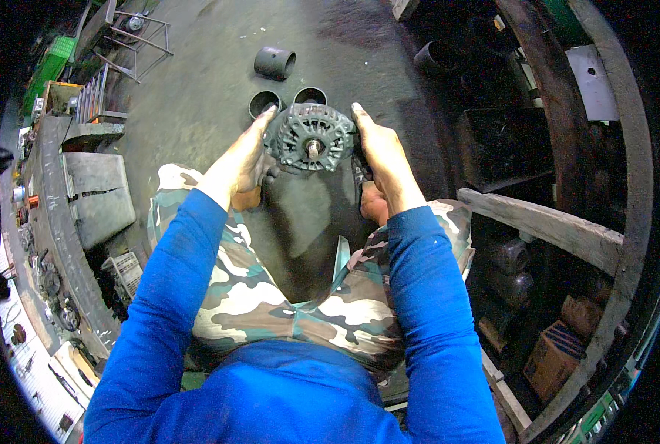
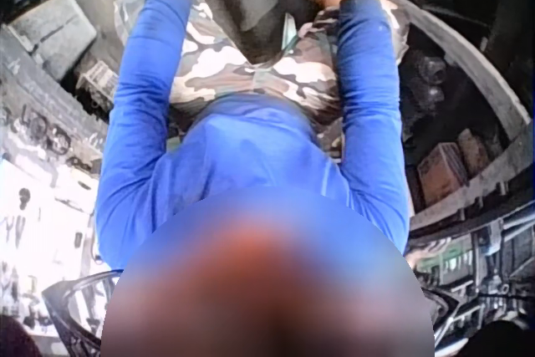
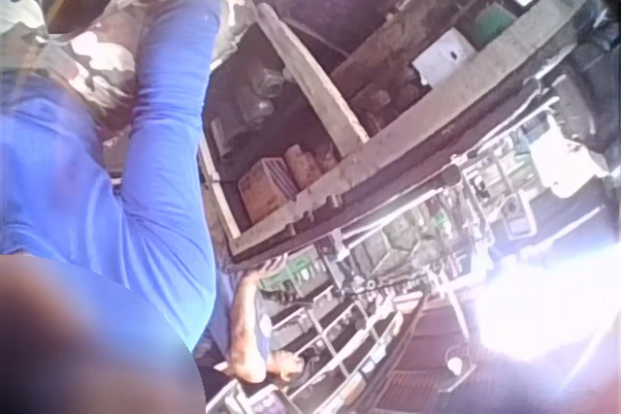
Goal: The person sits on a low stool and uses a hammer to tap a bearing into an alternator stator, then places the stator into a cylindrical housing and secures it. The person moves between the floor and a workbench during the process.
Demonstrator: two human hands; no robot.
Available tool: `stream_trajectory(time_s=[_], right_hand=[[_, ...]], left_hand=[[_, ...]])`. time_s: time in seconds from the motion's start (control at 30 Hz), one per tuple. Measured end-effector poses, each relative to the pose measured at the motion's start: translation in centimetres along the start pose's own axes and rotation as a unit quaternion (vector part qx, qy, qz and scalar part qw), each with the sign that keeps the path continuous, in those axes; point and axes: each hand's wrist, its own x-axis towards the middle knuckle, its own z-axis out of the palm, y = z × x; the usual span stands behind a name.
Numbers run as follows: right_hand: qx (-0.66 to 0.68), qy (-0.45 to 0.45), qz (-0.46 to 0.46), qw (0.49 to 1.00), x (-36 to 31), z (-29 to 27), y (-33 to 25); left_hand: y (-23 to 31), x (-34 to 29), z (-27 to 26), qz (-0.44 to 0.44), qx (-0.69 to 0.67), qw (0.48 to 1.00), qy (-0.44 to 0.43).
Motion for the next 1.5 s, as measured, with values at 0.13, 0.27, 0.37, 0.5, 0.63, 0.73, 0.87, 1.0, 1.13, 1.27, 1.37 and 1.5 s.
stream_trajectory(time_s=[0.13, 0.27, 0.37, 0.5, 0.63, 0.73, 0.87, 1.0, 1.13, 1.27, 1.37, 1.5], right_hand=[[0.011, 0.029, 0.032, 0.999, -0.7, -0.5, -0.6], [-0.005, 0.035, 0.092, 0.995, -1.7, -0.5, -1.4], [0.028, 0.02, 0.12, 0.992, -2.0, 0.1, -1.4], [0.053, 0.019, 0.154, 0.986, -2.0, 0.9, -1.3], [0.063, -0.003, 0.149, 0.987, -2.3, 1.1, -1.7], [0.058, -0.006, 0.137, 0.989, -2.4, 0.9, -1.8], [0.064, -0.015, 0.042, 0.997, -2.2, 0.4, -1.3], [-0.049, 0.018, -0.171, 0.984, -2.7, -0.5, -1.5], [-0.136, 0.028, -0.31, 0.94, -5.2, -0.8, -1.5], [-0.064, -0.083, -0.284, 0.953, -7.7, 0.5, 1.1], [-0.016, -0.073, -0.188, 0.979, -6.8, 2.2, 3.9], [0.182, -0.056, 0.05, 0.98, -3.0, 4.4, 5.9]], left_hand=[[0.7, -0.8, 0.1, -0.049, 0.026, 0.998, -0.03], [0.4, -0.6, 0.5, -0.011, 0.052, 0.998, 0.02], [-0.2, 0.4, 0.7, 0.069, 0.025, 0.993, 0.095], [-0.6, 1.3, 0.2, 0.159, 0.064, 0.972, 0.16], [-0.5, 1.1, -0.2, 0.111, 0.023, 0.983, 0.143], [-0.5, 1.0, -0.1, 0.12, 0.023, 0.982, 0.147], [-0.5, 1.1, 0.1, 0.126, -0.008, 0.985, 0.115], [0.6, -0.1, 0.2, 0.039, -0.086, 0.995, -0.038], [1.5, -2.4, 0.6, 0.08, -0.249, 0.953, -0.156], [-0.2, -3.1, 1.3, 0.143, -0.382, 0.911, -0.057], [-2.5, -2.6, 1.1, 0.167, -0.416, 0.893, 0.036], [-4.0, -1.6, 0.7, 0.385, -0.319, 0.859, -0.106]])
